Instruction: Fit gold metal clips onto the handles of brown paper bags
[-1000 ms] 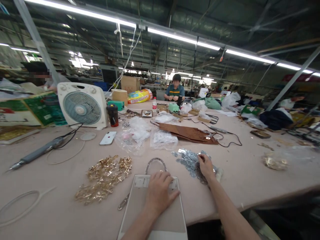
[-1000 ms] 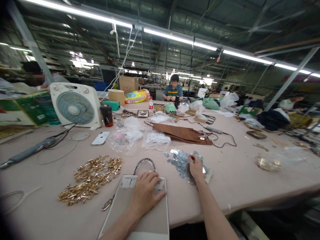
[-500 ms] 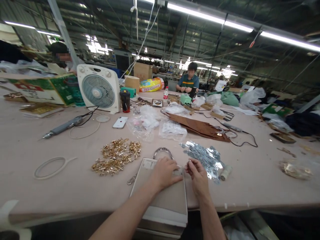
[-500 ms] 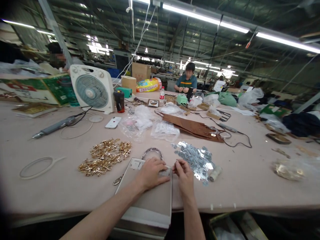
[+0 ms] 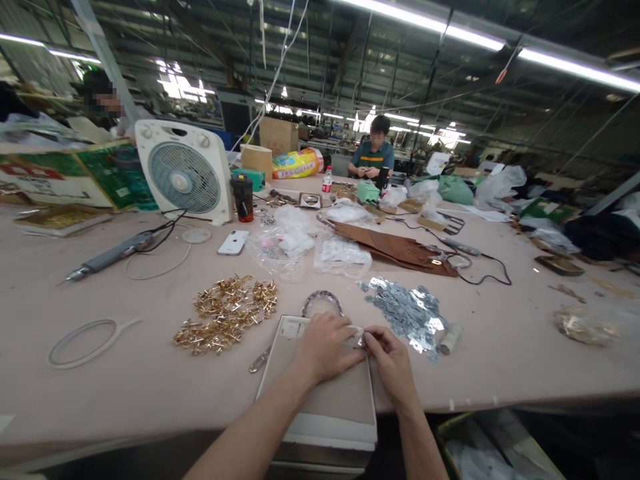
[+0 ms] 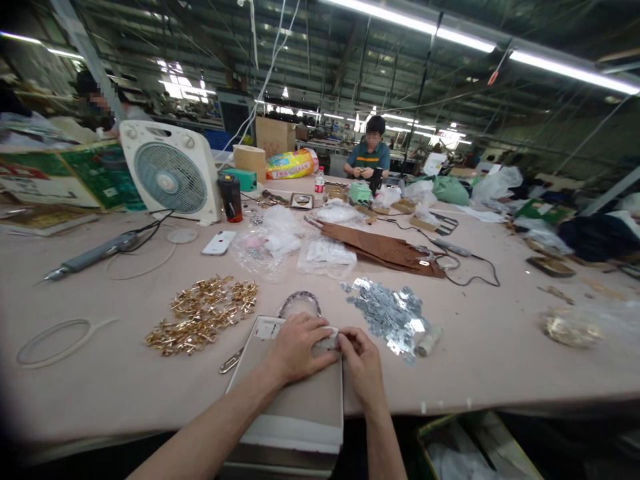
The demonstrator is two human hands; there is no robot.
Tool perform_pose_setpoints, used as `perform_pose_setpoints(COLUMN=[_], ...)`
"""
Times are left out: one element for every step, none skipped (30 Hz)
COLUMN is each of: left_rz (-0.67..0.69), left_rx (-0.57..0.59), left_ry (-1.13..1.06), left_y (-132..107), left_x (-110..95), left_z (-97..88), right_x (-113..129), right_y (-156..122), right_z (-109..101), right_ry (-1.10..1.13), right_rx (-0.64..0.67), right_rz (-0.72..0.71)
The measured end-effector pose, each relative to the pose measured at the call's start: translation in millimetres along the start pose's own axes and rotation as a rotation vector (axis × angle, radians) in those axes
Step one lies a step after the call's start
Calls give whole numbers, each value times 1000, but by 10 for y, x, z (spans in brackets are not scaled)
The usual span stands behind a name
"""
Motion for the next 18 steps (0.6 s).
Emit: perform_pose_setpoints(left_rz=[-1,-3,-5,-7,-8,-10,-10,-11,-11,-12,-13,-14,-15,-17,-19,-20,-23,-25], left_rx=[0,0,1,1,2,2,3,2,1,-1,-4,-7,-10,-12,-12,-10,-9,-6], left_ry=[-1,-2,-5,-9,-13,-18,-22,-24,-27,-29,-31,-33,-36,-39,-42,-44,-46,-46], left_y=[-1,-1,0,1,3,4,6,7,8,8,8,8,8,8,8,8,8,8], left_x=[3,8,13,19,25,30,34,37,40,41,42,43,44,44,44,44,44,43], left_z=[-1,2,6,12,19,25,30,34,36,36,35,33,31,29,27,26,24,23], right_x=[21,38,49,55,56,51,43,33,22,11,3,-4,-6,-5,-1,5,12,20], right_y=[-6,-11,-14,-16,-17,-15,-12,-7,-1,6,12,17,21,24,26,28,30,32], right_z=[21,43,66,87,103,112,114,111,105,102,100,103,108,115,122,128,134,140], right_ry=[-8,-15,-21,-26,-30,-32,-35,-39,-44,-49,-54,-59,-64,-70,-78,-89,-101,-112], right_rx=[12,28,47,65,80,91,94,93,89,88,89,92,96,100,104,104,105,105], right_rz=[-3,-4,-3,-1,1,1,0,-1,-4,-4,-3,-1,3,6,9,10,10,8])
Point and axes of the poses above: each hand's wrist, its own y-axis towards the middle knuckle, its own z-axis out of the palm, x = y × z, the point moved 8 cm from there along y, towards the middle knuckle, and after that the axes turned 7 degrees about x, right-handed, at the moved point
